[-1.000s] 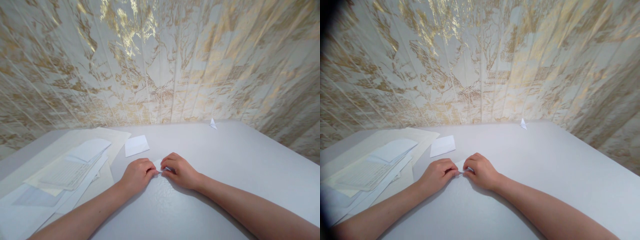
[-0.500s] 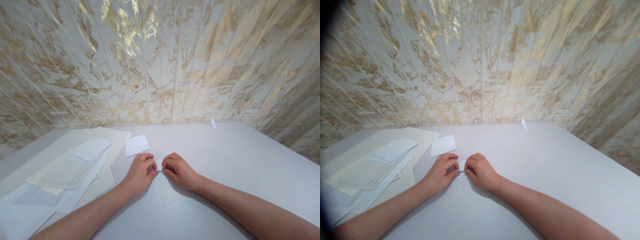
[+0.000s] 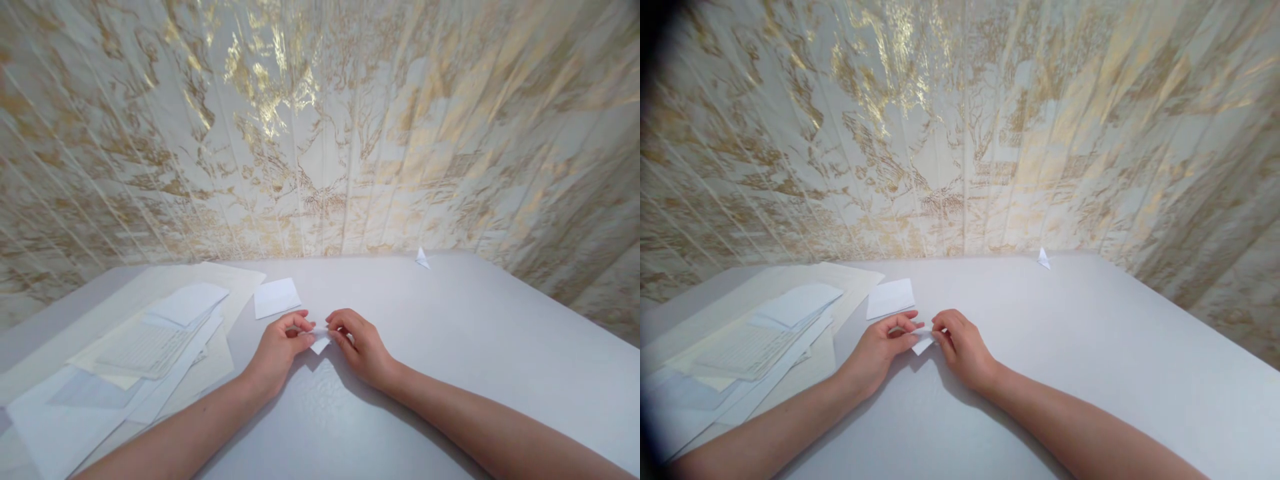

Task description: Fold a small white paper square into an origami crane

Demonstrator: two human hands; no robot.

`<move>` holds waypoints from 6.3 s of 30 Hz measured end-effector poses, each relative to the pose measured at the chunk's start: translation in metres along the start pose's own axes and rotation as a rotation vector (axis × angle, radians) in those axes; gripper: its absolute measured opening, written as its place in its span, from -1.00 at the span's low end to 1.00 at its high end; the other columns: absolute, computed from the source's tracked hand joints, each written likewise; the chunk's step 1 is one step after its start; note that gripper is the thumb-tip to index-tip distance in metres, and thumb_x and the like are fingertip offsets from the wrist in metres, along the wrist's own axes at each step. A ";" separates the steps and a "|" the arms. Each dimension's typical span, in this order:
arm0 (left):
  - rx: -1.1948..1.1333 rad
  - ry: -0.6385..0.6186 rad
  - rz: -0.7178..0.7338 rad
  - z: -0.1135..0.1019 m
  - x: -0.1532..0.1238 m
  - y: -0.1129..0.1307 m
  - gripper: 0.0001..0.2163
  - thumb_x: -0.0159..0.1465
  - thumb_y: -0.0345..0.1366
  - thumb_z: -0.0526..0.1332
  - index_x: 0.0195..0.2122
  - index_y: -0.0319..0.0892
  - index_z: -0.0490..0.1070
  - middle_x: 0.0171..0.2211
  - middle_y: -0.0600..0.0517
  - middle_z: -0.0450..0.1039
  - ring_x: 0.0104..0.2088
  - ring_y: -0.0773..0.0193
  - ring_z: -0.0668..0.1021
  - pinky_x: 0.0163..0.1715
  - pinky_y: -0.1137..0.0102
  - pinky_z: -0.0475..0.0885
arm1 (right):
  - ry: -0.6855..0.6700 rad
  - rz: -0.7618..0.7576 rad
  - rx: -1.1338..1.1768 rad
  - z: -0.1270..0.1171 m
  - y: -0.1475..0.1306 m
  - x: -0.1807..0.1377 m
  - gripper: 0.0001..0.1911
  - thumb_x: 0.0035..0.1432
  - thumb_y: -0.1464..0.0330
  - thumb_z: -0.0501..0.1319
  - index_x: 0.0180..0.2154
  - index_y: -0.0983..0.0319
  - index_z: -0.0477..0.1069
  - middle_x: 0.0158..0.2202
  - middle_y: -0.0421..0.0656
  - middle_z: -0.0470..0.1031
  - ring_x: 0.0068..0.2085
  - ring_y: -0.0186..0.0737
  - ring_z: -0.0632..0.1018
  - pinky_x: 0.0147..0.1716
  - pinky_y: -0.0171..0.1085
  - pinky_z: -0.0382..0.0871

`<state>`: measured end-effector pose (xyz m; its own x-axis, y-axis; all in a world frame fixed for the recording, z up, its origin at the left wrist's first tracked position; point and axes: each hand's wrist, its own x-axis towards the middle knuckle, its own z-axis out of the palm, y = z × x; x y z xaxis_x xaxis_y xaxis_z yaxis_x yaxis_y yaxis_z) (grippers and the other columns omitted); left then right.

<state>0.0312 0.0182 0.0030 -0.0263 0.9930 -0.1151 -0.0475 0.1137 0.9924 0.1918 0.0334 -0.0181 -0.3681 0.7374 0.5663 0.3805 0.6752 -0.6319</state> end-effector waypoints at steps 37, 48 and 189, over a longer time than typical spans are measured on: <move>0.002 -0.019 0.210 0.009 0.018 -0.010 -0.89 -0.12 -0.40 0.28 -0.51 -0.20 0.50 -0.53 0.10 0.40 -0.50 0.38 0.38 -0.46 0.47 0.28 | 0.122 0.094 0.231 -0.005 0.019 0.012 -0.90 0.02 0.34 0.22 -0.44 0.22 0.49 -0.46 -0.16 0.45 -0.43 -0.32 0.45 -0.45 -0.34 0.32; 0.004 0.023 0.207 0.011 0.018 -0.008 -0.91 -0.08 -0.31 0.27 -0.58 -0.23 0.48 -0.58 0.06 0.44 -0.50 0.32 0.41 -0.44 0.43 0.29 | 0.147 0.172 0.345 -0.004 0.013 0.014 -0.83 -0.05 0.30 0.27 -0.57 0.26 0.42 -0.48 -0.15 0.45 -0.44 -0.32 0.45 -0.45 -0.34 0.35; -0.029 -0.037 0.249 0.016 0.023 -0.009 -0.85 -0.06 -0.39 0.26 -0.45 -0.17 0.32 -0.57 0.14 0.40 -0.53 0.39 0.45 -0.47 0.49 0.35 | 0.262 0.603 0.763 0.006 0.007 0.020 -0.77 -0.19 0.43 0.26 -0.55 0.22 0.17 -0.69 -0.37 0.28 -0.62 -0.46 0.31 -0.59 -0.41 0.11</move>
<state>0.0465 0.0406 -0.0080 -0.0046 0.9909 0.1347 -0.0729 -0.1347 0.9882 0.1819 0.0531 -0.0145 -0.0605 0.9949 0.0808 -0.2370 0.0643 -0.9694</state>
